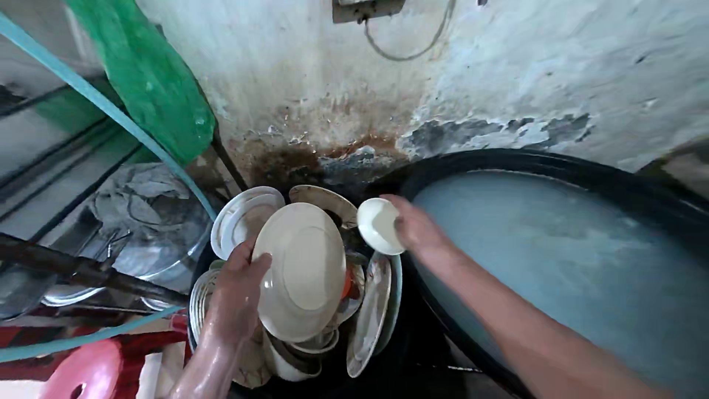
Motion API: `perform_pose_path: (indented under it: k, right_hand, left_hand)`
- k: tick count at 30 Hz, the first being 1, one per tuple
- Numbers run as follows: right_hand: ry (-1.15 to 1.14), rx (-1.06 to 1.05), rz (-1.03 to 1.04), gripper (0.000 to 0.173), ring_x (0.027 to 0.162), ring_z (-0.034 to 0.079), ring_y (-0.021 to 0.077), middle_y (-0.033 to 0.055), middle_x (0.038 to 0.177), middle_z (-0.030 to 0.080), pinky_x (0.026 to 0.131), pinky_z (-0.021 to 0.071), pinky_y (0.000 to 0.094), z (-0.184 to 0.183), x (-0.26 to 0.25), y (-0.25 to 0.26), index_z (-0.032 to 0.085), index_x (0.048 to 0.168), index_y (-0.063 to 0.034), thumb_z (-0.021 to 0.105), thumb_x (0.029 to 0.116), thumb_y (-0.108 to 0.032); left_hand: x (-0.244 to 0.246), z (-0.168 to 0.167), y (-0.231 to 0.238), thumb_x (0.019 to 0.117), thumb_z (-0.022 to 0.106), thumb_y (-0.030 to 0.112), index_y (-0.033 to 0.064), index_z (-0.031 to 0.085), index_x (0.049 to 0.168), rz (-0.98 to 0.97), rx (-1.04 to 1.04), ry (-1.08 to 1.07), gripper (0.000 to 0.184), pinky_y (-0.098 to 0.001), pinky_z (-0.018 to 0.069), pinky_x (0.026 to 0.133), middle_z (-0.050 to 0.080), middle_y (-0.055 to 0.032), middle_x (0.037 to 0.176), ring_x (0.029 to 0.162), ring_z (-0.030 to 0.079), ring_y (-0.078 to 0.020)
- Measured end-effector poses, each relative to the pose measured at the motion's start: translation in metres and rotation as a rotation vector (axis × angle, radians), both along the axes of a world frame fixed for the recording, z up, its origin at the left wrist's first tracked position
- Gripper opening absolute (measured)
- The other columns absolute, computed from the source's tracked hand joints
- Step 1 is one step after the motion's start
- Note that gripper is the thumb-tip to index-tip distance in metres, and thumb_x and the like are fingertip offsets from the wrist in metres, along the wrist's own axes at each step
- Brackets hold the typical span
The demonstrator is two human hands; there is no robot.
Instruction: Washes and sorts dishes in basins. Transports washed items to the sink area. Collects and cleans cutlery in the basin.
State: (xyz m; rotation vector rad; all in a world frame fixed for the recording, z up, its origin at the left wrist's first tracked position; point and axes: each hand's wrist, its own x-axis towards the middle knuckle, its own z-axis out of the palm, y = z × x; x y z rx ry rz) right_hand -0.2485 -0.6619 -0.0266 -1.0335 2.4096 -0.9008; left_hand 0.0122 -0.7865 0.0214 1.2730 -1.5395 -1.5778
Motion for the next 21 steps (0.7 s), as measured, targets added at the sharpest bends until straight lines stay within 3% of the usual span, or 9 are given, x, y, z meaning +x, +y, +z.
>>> perform_pose_path:
  k: [3, 5, 7, 8, 10, 13, 15, 17, 21]
  right_hand:
    - [0.149, -0.11, -0.094, 0.051, 0.119, 0.061, 0.0513, 0.0303, 0.135, 0.059, 0.097, 0.0463, 0.0712, -0.002, -0.035, 0.052, 0.048, 0.151, -0.0077, 0.047, 0.1014, 0.007]
    - [0.244, -0.09, -0.205, 0.05, 0.119, 0.059, 0.0554, 0.0334, 0.135, 0.058, 0.096, 0.0448, 0.0737, -0.018, -0.062, 0.097, 0.048, 0.15, -0.0062, 0.048, 0.1016, 0.008]
    - [0.253, -0.032, -0.279, 0.05, 0.124, 0.054, 0.0583, 0.0357, 0.14, 0.053, 0.1, 0.0406, 0.0751, -0.043, -0.082, 0.139, 0.046, 0.151, -0.0029, 0.044, 0.1022, 0.007]
    - [0.226, -0.021, -0.311, 0.05, 0.126, 0.051, 0.0597, 0.0371, 0.142, 0.05, 0.1, 0.0392, 0.0758, -0.056, -0.09, 0.157, 0.045, 0.15, -0.0006, 0.044, 0.1015, 0.009]
    - [0.033, -0.041, -0.431, 0.053, 0.129, 0.052, 0.0524, 0.0338, 0.146, 0.048, 0.101, 0.0425, 0.0699, -0.078, -0.097, 0.18, 0.044, 0.152, -0.0018, 0.043, 0.1002, 0.009]
    - [-0.518, -0.147, -0.677, 0.06, 0.101, 0.063, 0.0316, 0.0206, 0.133, 0.054, 0.073, 0.0547, 0.0504, -0.091, -0.097, 0.185, 0.036, 0.155, -0.0193, 0.045, 0.0989, 0.002]
    - [-0.761, -0.224, -0.642, 0.057, 0.089, 0.068, 0.0286, 0.0168, 0.12, 0.059, 0.062, 0.0589, 0.0451, -0.079, -0.09, 0.178, 0.037, 0.151, -0.0211, 0.044, 0.0982, 0.001]
    - [-0.842, -0.253, -0.554, 0.056, 0.086, 0.07, 0.0256, 0.0145, 0.113, 0.064, 0.061, 0.0603, 0.0405, -0.053, -0.075, 0.162, 0.04, 0.148, -0.0202, 0.043, 0.0968, 0.001]
    - [-0.785, -0.223, -0.379, 0.05, 0.088, 0.07, 0.0215, 0.014, 0.111, 0.066, 0.07, 0.0606, 0.0356, 0.004, -0.033, 0.112, 0.047, 0.144, -0.0137, 0.043, 0.099, 0.008]
  left_hand:
    - [0.008, -0.004, 0.011, 0.0993, 0.058, 0.0, 0.0067, 0.061, 0.135, -0.141, -0.281, -0.285, 0.036, -0.0346, 0.0588, 0.087, 0.07, -0.0093, 0.118, 0.101, 0.07, -0.0151]
    - [0.016, -0.026, 0.019, 0.0975, 0.059, 0.001, 0.0025, 0.068, 0.13, -0.294, -0.703, -0.441, 0.033, -0.0456, 0.0574, 0.091, 0.07, -0.0193, 0.117, 0.105, 0.07, -0.0289]
    - [0.025, -0.058, 0.019, 0.0929, 0.06, 0.001, 0.0092, 0.077, 0.114, -0.411, -1.188, -0.433, 0.028, -0.0465, 0.0605, 0.084, 0.076, -0.0109, 0.106, 0.097, 0.073, -0.0283]
    - [0.03, -0.07, 0.017, 0.093, 0.06, 0.003, 0.0134, 0.076, 0.113, -0.47, -1.381, -0.426, 0.028, -0.0458, 0.0594, 0.085, 0.077, -0.0057, 0.111, 0.099, 0.074, -0.0255]
    - [0.038, -0.085, 0.015, 0.0952, 0.056, 0.005, 0.0184, 0.073, 0.113, -0.553, -1.615, -0.446, 0.028, -0.0421, 0.0565, 0.085, 0.076, -0.0011, 0.116, 0.101, 0.072, -0.0211]
    - [0.046, -0.094, 0.012, 0.0988, 0.054, 0.007, 0.0205, 0.071, 0.115, -0.605, -1.666, -0.435, 0.027, -0.0394, 0.0537, 0.091, 0.074, 0.0001, 0.118, 0.105, 0.069, -0.0192]
    - [0.046, -0.1, 0.011, 0.0998, 0.053, 0.009, 0.0212, 0.071, 0.116, -0.609, -1.63, -0.405, 0.027, -0.0395, 0.0533, 0.094, 0.074, 0.0003, 0.119, 0.107, 0.069, -0.0192]
    - [0.042, -0.109, 0.011, 0.1013, 0.054, 0.011, 0.0217, 0.072, 0.115, -0.592, -1.572, -0.371, 0.025, -0.0398, 0.0534, 0.095, 0.074, 0.0002, 0.119, 0.109, 0.069, -0.019]
    - [0.03, -0.126, 0.018, 0.1007, 0.054, 0.01, 0.022, 0.074, 0.114, -0.551, -1.501, -0.318, 0.027, -0.0391, 0.0539, 0.096, 0.075, 0.0003, 0.117, 0.109, 0.07, -0.0178]
